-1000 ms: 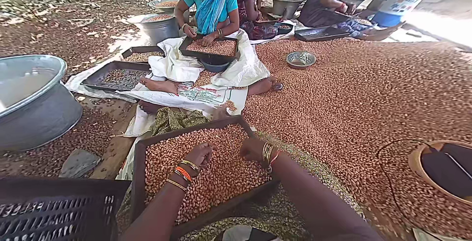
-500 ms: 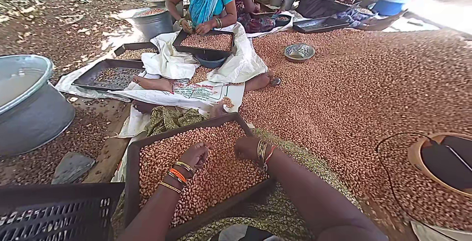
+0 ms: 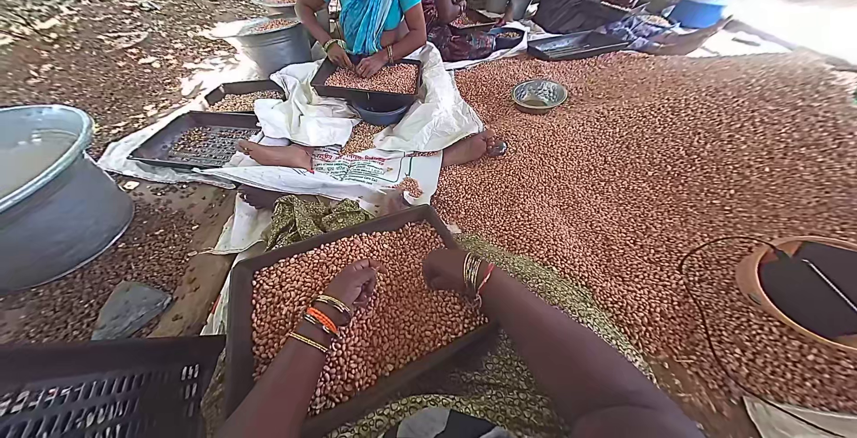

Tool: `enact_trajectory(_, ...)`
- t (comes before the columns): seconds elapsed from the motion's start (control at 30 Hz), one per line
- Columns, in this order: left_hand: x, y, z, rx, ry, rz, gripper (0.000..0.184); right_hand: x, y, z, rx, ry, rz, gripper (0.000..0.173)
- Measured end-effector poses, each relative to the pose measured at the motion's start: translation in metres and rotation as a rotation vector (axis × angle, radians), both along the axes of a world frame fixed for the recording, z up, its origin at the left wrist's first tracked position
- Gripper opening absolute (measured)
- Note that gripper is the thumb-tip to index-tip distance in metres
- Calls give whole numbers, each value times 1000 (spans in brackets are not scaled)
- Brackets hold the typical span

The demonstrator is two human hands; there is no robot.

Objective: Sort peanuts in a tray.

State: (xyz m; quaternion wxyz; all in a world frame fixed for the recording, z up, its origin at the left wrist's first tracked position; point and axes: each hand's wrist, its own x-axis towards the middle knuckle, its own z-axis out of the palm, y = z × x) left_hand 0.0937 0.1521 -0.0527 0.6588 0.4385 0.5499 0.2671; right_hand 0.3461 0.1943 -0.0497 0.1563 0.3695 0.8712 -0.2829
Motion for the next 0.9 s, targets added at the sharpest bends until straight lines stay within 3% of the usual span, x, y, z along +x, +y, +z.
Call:
enact_trajectory(0.07, -1, 0, 0, 4, 4, -9, 25, 14, -1, 8, -105, 205, 8, 19)
enact_trajectory(0.17, -1, 1, -3, 18, 3, -28, 25, 36, -11, 23, -440, 500, 80, 12)
enact_trajectory(0.27, -1, 2, -1, 10, 19, -38, 24, 29, -12, 36, -257, 262, 30, 17)
enact_trajectory(0.4, 0, 0, 1, 4, 16, -23, 25, 6, -10, 16, -96, -69, 86, 20)
enact_trajectory(0.73, -1, 1, 1, 1, 11, -34, 25, 11, -9, 19, -78, 1, 54, 19)
enact_trajectory(0.9, 0, 1, 3, -3, 11, -30, 25, -4, -15, 17, -58, -169, 104, 19)
